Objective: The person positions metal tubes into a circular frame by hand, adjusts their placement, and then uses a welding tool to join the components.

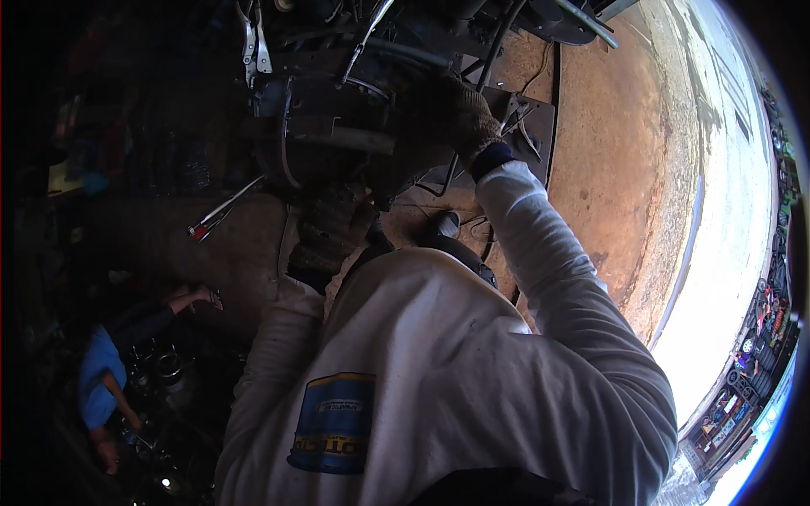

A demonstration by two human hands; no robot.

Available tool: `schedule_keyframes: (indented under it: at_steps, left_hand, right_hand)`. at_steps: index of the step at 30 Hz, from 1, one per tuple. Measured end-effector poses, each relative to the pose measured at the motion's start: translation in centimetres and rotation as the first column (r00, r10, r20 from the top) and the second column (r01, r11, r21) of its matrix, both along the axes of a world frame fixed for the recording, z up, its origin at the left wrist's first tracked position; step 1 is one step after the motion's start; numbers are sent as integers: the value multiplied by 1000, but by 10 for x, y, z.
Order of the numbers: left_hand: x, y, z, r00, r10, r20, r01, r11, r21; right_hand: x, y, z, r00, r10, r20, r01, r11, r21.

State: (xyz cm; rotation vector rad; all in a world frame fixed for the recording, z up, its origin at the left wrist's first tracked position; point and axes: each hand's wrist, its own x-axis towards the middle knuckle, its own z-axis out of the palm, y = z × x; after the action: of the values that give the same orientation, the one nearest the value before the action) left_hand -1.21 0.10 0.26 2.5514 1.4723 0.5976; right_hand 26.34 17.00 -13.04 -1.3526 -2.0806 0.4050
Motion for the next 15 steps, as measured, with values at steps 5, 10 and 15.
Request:
schedule_keyframes:
  at_steps: [5, 10, 15]
  left_hand:
    - [-1, -4, 3, 996, -4, -91, 12, 996, 84]
    - [2, -3, 2, 987, 155, 41, -146, 973, -180]
    - [0, 2, 5, 995, 65, 79, -56, 993, -108]
  right_hand:
    - [-9, -20, 18, 999, 37, 4, -37, 995, 96]
    - [-8, -29, 26, 999, 28, -44, -22, 991, 134]
    - [-17, -41, 35, 979, -93, -180, 104, 993, 51]
